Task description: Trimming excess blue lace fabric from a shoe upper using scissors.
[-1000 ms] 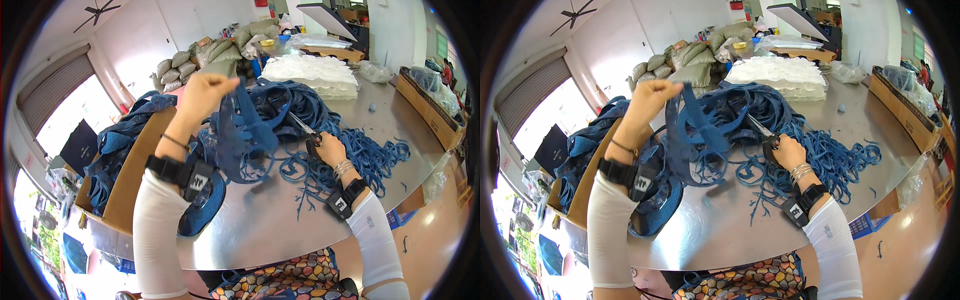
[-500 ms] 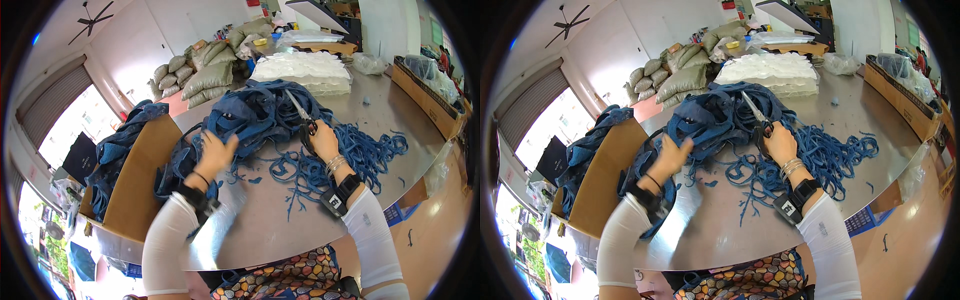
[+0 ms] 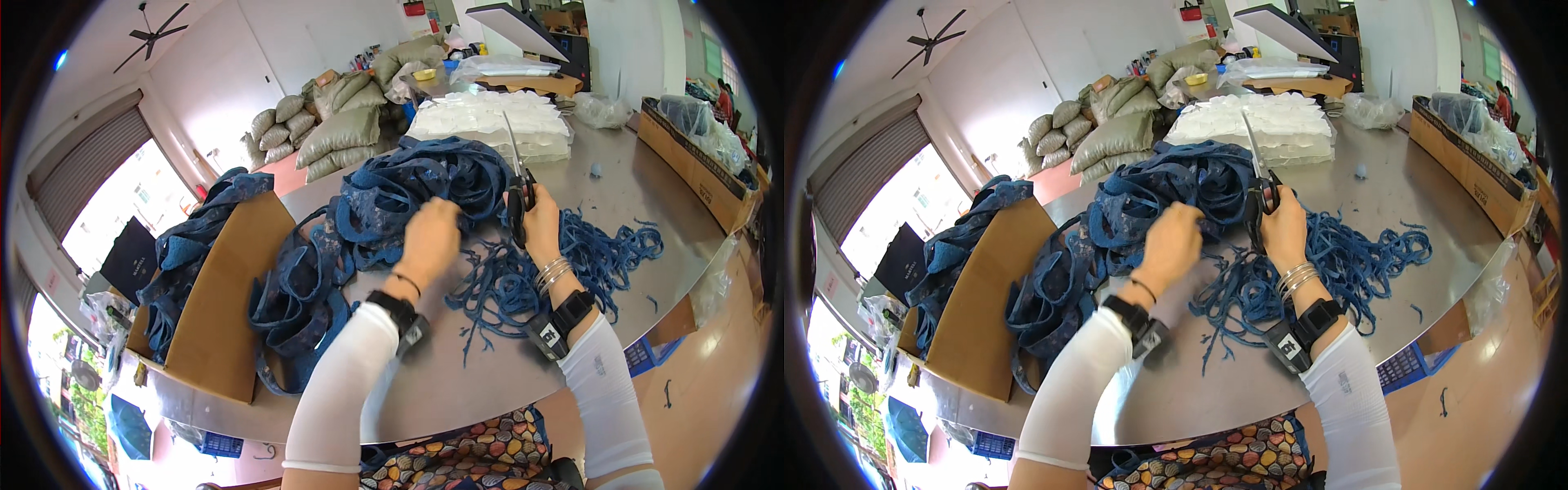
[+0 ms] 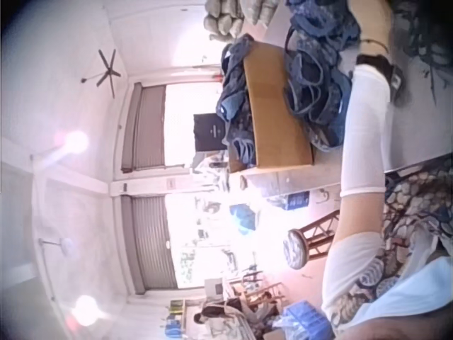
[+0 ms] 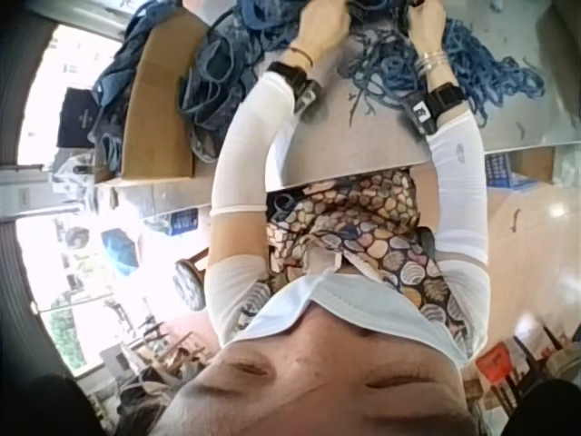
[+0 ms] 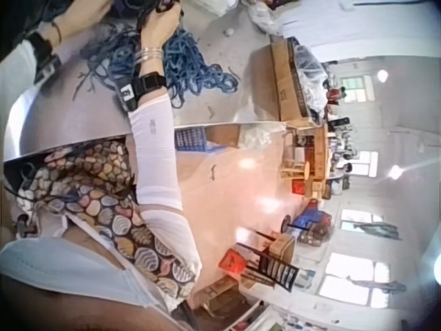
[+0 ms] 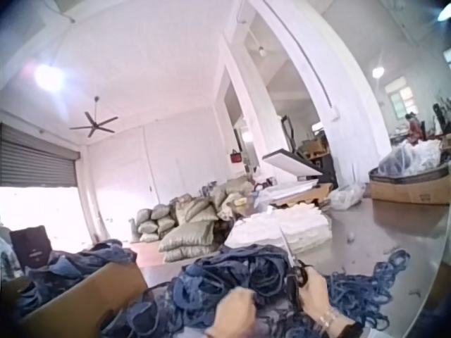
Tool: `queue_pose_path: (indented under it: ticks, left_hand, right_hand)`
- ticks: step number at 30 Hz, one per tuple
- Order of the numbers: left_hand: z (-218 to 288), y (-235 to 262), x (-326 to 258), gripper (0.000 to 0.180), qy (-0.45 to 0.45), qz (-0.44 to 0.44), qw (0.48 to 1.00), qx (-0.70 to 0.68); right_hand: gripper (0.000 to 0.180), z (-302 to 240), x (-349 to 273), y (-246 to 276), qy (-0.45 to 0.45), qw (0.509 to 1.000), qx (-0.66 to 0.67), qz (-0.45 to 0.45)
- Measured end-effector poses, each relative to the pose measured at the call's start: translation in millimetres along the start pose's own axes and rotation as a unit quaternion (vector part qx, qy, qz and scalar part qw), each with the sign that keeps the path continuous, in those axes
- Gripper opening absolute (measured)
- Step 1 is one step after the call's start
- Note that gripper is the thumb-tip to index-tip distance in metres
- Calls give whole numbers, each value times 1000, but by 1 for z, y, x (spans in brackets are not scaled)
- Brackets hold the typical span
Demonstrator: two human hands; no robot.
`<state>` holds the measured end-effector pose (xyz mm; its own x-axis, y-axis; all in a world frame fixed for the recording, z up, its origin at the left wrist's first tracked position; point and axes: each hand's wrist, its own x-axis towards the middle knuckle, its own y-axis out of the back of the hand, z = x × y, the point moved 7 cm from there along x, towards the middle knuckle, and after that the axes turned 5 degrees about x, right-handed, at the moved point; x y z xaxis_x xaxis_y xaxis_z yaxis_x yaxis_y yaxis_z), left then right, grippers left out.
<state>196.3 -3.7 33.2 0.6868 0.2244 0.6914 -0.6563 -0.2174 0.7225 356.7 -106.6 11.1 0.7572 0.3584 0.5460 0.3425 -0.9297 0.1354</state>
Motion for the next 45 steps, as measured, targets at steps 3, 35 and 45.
queue_pose_path:
  ticks: [3, 35, 45]
  left_hand:
    - [-68, -18, 4, 32, 155, -111, 971, 148]
    - [143, -109, -37, 122, -89, -431, 889, -127]
    - [181, -175, 89, 77, 8, -247, 863, -440]
  right_hand:
    - [23, -3, 0, -9, -16, 999, 41, -15]
    - [16, -30, 27, 80, -82, 853, 493, 150]
    - [16, -17, 36, 118, -46, 871, 432, 230]
